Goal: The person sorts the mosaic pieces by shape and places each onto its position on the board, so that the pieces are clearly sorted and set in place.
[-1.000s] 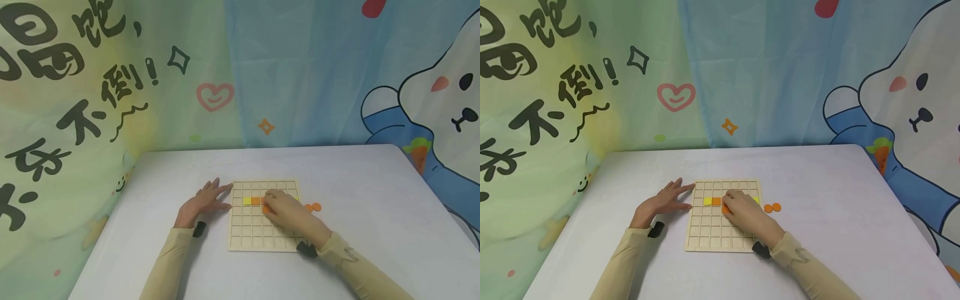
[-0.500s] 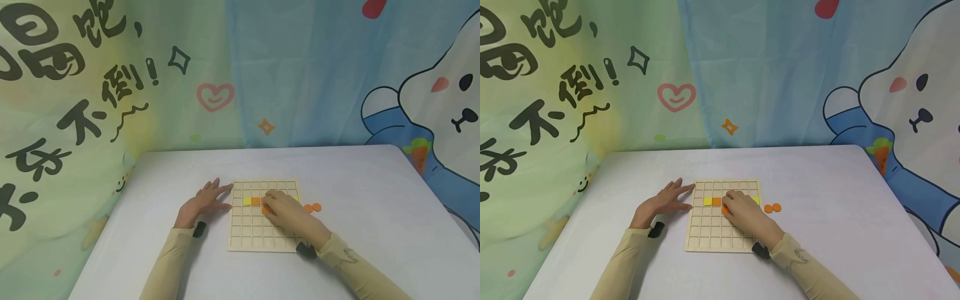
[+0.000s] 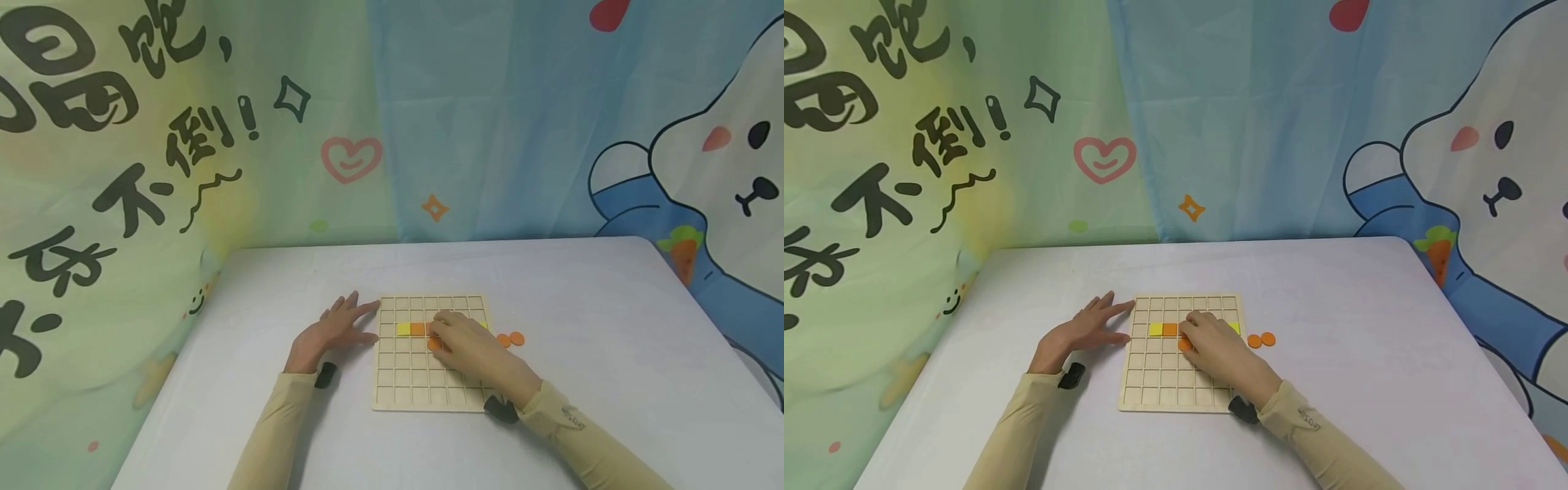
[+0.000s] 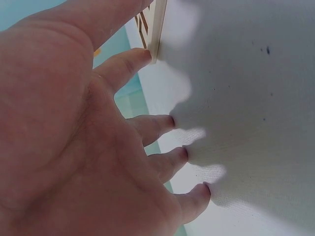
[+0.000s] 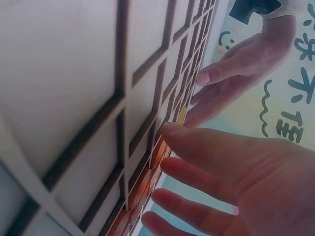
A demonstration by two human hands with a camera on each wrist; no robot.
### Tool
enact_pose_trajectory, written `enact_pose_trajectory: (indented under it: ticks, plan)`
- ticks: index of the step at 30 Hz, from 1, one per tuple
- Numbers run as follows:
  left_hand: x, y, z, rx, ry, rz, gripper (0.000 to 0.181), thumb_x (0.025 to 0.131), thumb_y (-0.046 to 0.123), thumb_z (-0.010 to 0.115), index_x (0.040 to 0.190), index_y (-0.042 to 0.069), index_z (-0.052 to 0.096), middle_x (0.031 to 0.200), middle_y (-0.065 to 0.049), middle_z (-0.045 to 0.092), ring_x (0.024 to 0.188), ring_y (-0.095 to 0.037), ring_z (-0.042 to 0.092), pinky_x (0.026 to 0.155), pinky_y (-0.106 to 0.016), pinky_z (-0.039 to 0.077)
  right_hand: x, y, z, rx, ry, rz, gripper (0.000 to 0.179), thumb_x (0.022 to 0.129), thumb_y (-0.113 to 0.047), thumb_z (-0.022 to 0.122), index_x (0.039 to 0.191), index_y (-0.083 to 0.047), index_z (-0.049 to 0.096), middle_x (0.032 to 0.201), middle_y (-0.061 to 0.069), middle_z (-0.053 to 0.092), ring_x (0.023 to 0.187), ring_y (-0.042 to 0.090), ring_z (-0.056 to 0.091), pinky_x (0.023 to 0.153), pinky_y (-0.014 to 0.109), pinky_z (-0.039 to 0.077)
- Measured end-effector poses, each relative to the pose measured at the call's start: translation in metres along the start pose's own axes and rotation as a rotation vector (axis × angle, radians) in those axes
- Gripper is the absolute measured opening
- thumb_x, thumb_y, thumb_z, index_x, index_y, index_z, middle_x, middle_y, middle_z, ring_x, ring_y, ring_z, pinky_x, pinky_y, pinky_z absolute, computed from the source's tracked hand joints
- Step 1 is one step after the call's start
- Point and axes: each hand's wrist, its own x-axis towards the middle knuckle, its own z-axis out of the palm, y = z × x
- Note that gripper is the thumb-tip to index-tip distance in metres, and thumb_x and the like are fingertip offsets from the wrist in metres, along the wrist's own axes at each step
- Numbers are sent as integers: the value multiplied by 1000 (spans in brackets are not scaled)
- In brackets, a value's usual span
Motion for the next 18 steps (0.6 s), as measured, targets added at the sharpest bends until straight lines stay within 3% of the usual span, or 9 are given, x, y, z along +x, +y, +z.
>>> enact_pose_trajectory:
  ticks: [18]
  plan:
    - [-2, 2, 0, -7, -9, -1, 76, 92, 44, 70, 158, 31, 33, 170, -16, 6, 157, -41, 1, 126, -61, 8, -9, 5, -3, 39, 12, 2, 32, 87, -17, 74, 117, -11, 68, 117, 3, 63, 90, 17, 56, 76, 34, 51]
